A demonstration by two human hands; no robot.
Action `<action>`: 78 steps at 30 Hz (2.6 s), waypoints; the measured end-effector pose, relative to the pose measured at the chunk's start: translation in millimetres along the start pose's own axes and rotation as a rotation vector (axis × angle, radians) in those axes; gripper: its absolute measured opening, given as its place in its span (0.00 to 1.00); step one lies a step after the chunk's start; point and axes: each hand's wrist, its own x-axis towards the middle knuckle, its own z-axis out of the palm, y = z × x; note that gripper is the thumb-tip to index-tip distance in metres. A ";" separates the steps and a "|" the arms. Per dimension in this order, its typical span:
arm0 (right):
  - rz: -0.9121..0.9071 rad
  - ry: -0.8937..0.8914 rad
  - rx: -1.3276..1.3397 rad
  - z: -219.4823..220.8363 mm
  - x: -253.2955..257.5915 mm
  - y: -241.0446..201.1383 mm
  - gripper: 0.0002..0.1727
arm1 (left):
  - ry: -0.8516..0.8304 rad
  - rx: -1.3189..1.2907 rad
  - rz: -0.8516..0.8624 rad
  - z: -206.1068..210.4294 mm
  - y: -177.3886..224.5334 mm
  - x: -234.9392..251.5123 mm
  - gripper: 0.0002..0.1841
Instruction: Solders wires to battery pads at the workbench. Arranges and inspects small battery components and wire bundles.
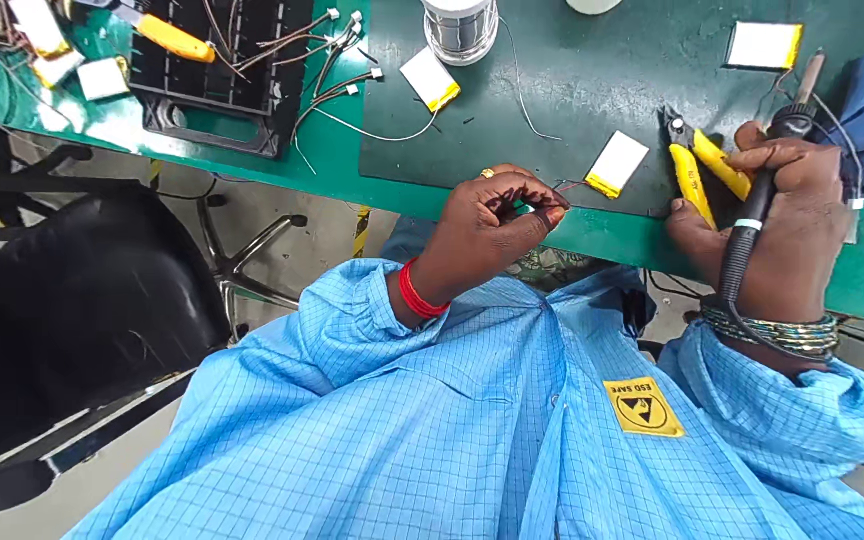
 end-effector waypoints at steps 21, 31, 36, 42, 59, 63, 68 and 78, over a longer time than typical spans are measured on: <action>-0.280 0.154 0.615 38.5 -51.7 -36.8 0.22 | -0.007 -0.188 -0.104 10.9 9.1 -6.2 0.07; -0.288 0.144 0.654 39.1 -53.0 -37.1 0.22 | -0.022 -0.180 -0.056 10.8 7.1 -7.8 0.08; -0.294 0.137 0.644 37.5 -53.5 -37.0 0.21 | -0.038 -0.181 -0.034 9.7 5.5 -8.2 0.07; -0.298 0.141 0.604 36.2 -54.7 -35.9 0.20 | -0.036 -0.177 -0.049 9.9 6.2 -8.3 0.07; -0.278 0.133 0.679 37.7 -55.0 -35.9 0.18 | -0.062 -0.176 -0.054 10.0 7.9 -7.9 0.08; -0.270 0.146 0.672 38.0 -55.0 -35.7 0.18 | -0.069 -0.164 -0.063 10.0 8.0 -7.3 0.09; -0.240 0.254 0.480 28.8 -47.5 -19.7 0.20 | -0.023 -0.075 0.014 5.3 3.5 -5.6 0.06; -0.209 0.385 -0.056 11.8 -33.2 4.8 0.18 | 0.147 0.610 0.427 -15.2 -22.9 13.3 0.05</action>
